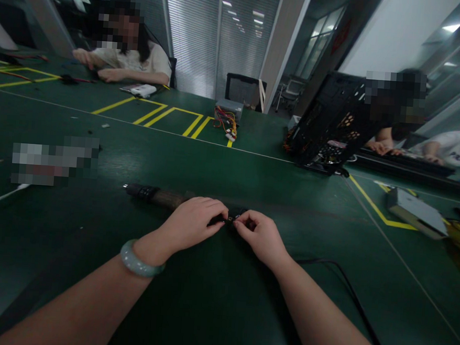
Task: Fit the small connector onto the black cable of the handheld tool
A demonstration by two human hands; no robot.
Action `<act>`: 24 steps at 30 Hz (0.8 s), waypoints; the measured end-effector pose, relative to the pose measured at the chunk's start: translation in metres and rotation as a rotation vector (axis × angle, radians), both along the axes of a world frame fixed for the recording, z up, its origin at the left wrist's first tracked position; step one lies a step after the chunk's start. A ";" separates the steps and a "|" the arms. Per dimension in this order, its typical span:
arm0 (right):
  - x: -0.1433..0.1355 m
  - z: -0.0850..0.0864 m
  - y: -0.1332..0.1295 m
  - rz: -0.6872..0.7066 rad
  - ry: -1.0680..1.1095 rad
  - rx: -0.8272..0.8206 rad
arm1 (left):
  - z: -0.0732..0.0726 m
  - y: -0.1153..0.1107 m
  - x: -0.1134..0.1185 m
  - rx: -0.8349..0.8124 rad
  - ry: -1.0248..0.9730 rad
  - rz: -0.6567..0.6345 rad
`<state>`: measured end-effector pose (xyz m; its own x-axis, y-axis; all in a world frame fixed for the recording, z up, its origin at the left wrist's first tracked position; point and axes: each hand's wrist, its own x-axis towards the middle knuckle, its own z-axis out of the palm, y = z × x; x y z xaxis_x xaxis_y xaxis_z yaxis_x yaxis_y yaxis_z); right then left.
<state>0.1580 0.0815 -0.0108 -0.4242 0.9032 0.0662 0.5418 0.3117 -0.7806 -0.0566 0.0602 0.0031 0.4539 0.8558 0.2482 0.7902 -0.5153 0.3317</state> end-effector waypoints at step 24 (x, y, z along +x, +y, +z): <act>-0.002 0.002 0.000 0.004 -0.065 0.021 | -0.005 0.001 0.000 0.026 -0.023 0.024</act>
